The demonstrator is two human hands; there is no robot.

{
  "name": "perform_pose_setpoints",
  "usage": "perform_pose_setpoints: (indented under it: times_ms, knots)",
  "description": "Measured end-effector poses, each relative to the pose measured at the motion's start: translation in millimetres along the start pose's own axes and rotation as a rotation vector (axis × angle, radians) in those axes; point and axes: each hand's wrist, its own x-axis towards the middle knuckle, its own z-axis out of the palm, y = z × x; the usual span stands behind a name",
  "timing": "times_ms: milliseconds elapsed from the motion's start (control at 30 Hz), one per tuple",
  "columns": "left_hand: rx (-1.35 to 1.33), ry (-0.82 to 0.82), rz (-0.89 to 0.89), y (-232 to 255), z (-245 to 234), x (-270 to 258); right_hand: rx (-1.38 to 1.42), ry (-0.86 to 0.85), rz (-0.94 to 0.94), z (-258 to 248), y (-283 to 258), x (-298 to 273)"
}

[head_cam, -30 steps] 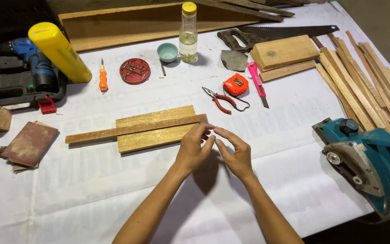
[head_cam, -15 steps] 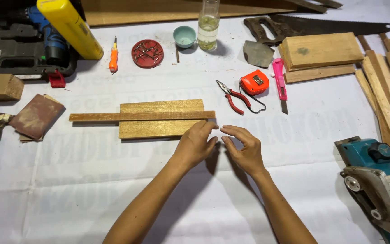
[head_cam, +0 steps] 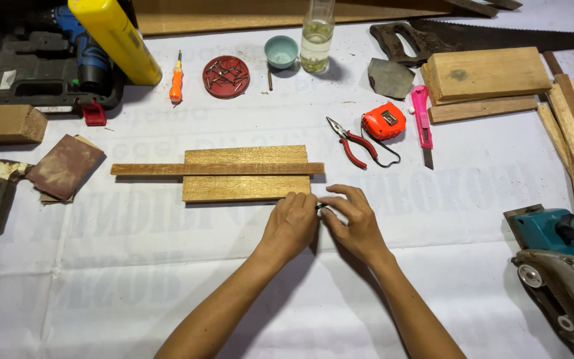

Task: Measure, mark, and assemble small wooden components at a workbench.

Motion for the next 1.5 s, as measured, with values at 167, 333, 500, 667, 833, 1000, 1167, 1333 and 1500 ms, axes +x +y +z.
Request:
perform_pose_setpoints:
  times_ms: [167,333,500,667,833,1000,1167,1333,1500]
  knots:
    - [-0.25,-0.039,-0.169,21,-28,44,0.018,0.219,0.042,-27,2,19]
    - [-0.319,0.075,-0.152,17,1,106,-0.023,0.336,0.074,-46,33,46]
    - [-0.383,0.055,-0.192,8,48,173,-0.112,0.391,0.102,-56,88,83]
    - [-0.32,-0.051,-0.271,-2,80,225,-0.201,0.264,0.255,-58,146,112]
    - [-0.279,-0.198,-0.337,-10,93,246,-0.238,0.152,0.312,-50,179,121]
    - [-0.334,-0.144,-0.292,-19,97,247,-0.205,0.185,0.313,-52,167,123]
    - [-0.451,-0.018,-0.158,-16,39,226,-0.123,0.24,0.244,-70,124,124]
    - [-0.584,0.03,-0.171,-3,-42,173,0.214,0.146,0.294,-66,65,110]
    - [-0.611,0.057,-0.231,6,-97,99,0.709,-0.082,0.261,-36,15,80]
